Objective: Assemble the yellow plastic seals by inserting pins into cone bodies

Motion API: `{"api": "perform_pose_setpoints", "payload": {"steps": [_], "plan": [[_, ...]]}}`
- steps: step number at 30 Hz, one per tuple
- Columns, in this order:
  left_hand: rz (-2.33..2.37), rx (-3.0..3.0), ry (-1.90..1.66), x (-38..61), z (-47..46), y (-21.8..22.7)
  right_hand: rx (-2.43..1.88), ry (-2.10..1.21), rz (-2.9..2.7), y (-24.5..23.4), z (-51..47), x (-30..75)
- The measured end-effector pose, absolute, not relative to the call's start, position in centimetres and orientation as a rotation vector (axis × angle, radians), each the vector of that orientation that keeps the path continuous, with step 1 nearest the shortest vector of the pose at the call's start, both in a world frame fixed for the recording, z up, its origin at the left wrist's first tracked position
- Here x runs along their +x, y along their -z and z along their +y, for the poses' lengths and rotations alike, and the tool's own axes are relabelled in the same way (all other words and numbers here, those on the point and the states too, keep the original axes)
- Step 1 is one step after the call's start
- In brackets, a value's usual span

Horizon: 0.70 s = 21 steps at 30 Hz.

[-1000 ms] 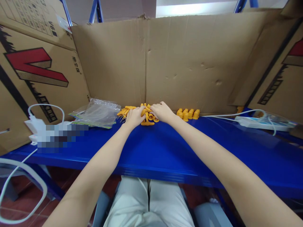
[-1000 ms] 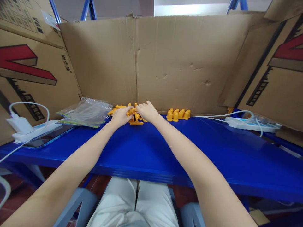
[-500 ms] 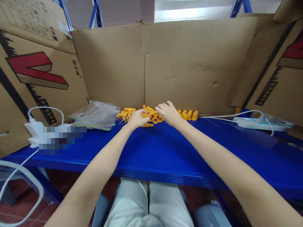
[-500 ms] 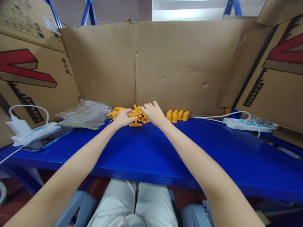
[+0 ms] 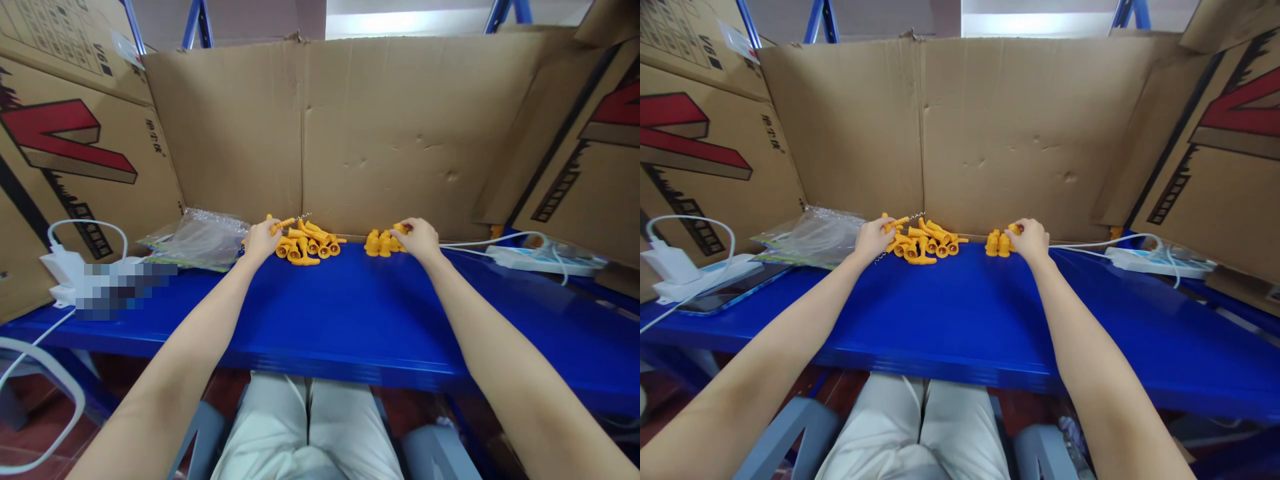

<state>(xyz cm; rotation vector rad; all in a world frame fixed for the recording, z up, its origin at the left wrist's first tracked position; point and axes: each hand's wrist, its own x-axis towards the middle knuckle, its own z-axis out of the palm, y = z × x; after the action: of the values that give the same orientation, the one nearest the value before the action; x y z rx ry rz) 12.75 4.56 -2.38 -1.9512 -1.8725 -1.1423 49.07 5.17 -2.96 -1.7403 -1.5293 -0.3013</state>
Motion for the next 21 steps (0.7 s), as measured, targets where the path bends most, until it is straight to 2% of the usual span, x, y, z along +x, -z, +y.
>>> {"api": "perform_pose_setpoints", "payload": {"steps": [5, 17, 21], "plan": [[-1.846, -1.945, 1.16, 11.7, 5.7, 1.7, -1.858, 0.035, -1.364, 5.2, 6.3, 51.2], [-1.714, -2.184, 0.727, 7.8, 9.9, 1.2, -1.874, -0.227, -1.254, 7.9, 7.7, 51.4], [-1.708, -2.213, 0.593, 7.4, 10.8, 1.3, -1.877, -0.187, -1.291, 8.2, 8.0, 51.9]]}}
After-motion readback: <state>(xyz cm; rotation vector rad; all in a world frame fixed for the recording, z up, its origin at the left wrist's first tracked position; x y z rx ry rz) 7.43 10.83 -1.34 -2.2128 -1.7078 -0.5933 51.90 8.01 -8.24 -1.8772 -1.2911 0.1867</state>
